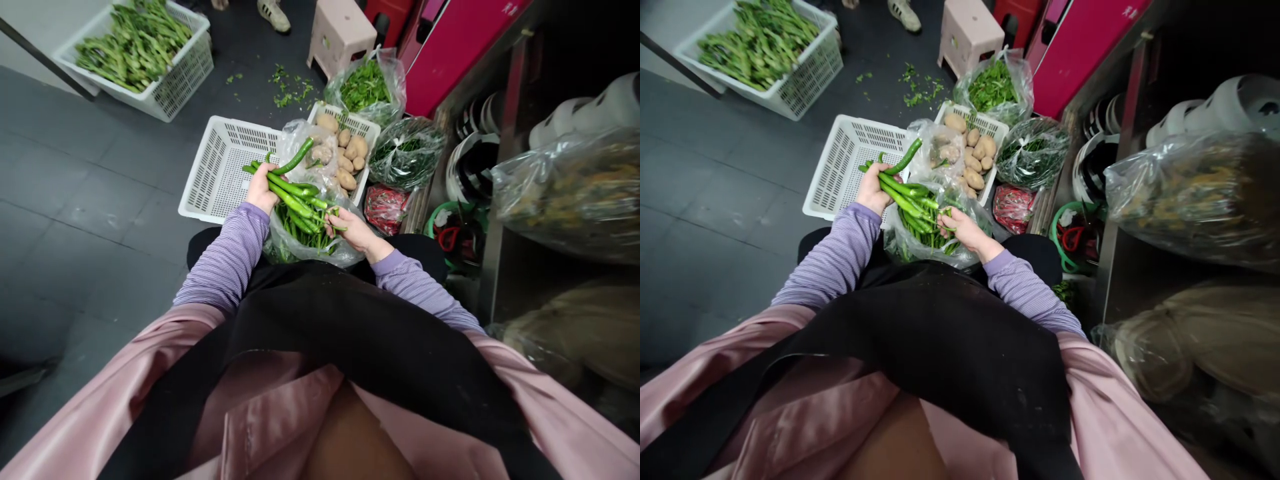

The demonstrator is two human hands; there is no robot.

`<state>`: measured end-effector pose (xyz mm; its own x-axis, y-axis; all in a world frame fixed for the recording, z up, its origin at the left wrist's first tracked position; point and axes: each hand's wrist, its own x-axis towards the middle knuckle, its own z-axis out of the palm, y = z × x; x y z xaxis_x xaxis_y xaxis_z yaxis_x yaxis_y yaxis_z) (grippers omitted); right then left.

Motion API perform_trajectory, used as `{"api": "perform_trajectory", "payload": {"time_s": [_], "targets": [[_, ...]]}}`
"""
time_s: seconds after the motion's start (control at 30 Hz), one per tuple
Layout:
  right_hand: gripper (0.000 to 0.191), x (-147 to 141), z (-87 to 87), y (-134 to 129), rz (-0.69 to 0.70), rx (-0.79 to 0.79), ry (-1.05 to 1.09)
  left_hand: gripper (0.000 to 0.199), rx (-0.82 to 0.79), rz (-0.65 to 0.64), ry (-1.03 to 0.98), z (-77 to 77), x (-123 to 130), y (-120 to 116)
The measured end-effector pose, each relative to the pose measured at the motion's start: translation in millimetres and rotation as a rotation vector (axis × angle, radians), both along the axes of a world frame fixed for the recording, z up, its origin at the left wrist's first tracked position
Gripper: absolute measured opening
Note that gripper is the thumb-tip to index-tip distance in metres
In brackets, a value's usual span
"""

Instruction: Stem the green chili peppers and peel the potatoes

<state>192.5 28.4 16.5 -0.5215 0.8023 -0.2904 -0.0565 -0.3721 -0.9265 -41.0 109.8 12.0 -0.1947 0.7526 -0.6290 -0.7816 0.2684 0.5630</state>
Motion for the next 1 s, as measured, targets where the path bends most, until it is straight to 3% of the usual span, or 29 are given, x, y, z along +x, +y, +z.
{"api": "perform_trajectory", "payload": {"time_s": [0.1,0.17,0.23,0.3,0.37,0.43,0.6,0.8,0.93,1.0], "targets": [[0.055,1.4,5.1,0.6,0.164,-0.196,-0.008,0.028,-0.001,-0.002,0.06,-1.4,3.7,-0.2],[0.056,-2.5,6.5,-1.2,0.253,-0.238,-0.02,0.029,0.013,0.003,0.098,-3.0,6.5,-0.3],[0.053,-8.7,6.2,-3.7,0.231,-0.17,-0.058,0.027,0.015,0.024,0.107,-3.5,8.5,-0.4],[0.049,-14.6,5.3,-5.6,0.113,-0.063,-0.071,0.024,-0.001,0.034,0.088,-1.4,9.9,-0.8],[0.048,-18.0,5.8,-6.4,-0.007,0.013,-0.044,0.022,-0.024,0.004,0.047,3.1,11.8,-2.3],[0.05,-18.4,8.1,-6.2,-0.038,0.036,-0.001,0.019,-0.033,-0.048,-0.008,8.8,15.0,-4.9],[0.052,-9.6,14.9,-0.4,0.045,0.017,0.068,0.017,0.019,-0.097,-0.035,14.0,20.6,-9.9],[0.043,5.7,17.2,10.8,0.265,0.055,-0.116,0.031,0.09,0.038,0.142,1.0,10.5,-2.9],[0.036,1.1,22.4,8.4,0.251,0.232,-0.342,0.031,0.1,0.071,0.191,-5.3,10.4,-1.0],[0.037,-3.2,27.3,6.9,0.237,0.346,-0.337,0.033,0.107,0.029,0.172,-8.2,12.4,-1.8]]}}
